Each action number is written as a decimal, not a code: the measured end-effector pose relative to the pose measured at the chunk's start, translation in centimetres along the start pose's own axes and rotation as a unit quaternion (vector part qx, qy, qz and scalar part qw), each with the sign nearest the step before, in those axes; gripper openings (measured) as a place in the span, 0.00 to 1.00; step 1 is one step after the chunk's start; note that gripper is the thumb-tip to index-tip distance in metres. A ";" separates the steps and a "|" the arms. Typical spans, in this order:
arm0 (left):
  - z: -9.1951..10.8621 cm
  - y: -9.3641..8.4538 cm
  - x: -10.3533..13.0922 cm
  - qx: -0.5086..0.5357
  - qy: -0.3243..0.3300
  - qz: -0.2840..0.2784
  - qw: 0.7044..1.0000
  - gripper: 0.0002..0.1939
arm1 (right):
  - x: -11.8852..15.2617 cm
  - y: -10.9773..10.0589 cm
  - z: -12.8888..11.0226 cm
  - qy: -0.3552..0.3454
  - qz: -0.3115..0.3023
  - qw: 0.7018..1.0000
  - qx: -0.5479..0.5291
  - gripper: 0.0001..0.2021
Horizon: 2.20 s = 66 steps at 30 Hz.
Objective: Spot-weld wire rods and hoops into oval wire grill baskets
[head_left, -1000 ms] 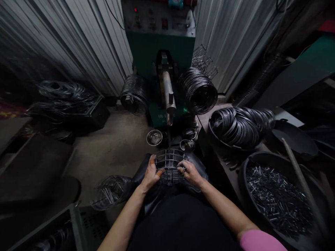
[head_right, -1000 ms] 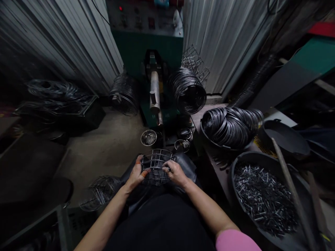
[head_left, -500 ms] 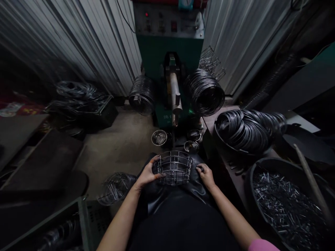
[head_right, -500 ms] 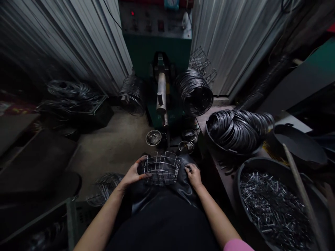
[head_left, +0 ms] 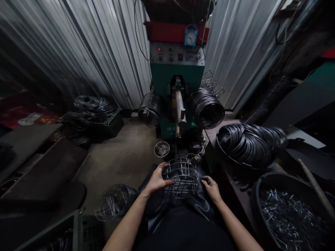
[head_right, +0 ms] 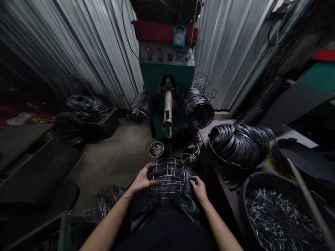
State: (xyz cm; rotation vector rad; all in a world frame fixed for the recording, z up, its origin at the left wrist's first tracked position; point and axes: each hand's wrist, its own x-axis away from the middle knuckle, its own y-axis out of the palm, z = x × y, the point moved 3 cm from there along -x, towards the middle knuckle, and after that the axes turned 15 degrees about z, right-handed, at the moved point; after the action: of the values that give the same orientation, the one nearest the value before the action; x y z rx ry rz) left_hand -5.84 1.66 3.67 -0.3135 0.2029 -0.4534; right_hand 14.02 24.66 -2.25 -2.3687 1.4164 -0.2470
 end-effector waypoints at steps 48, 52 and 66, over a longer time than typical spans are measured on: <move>6.0 1.0 -2.8 -0.229 0.216 0.020 0.949 0.35 | -0.8 5.0 -16.0 -0.360 -0.306 0.874 0.117 0.14; 5.8 0.9 -3.3 -0.223 0.203 0.016 0.953 0.35 | -1.1 5.5 -15.9 -0.377 -0.293 0.873 0.106 0.11; 3.4 1.2 -7.5 -0.163 0.208 0.021 0.964 0.35 | -4.2 8.0 -15.8 -0.405 -0.274 0.867 0.096 0.09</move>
State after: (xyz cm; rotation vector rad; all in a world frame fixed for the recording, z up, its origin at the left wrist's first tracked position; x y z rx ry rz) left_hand -11.06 6.94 7.39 -0.5331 0.6985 -0.4390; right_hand 0.23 21.46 9.20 -2.2157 0.3063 0.4146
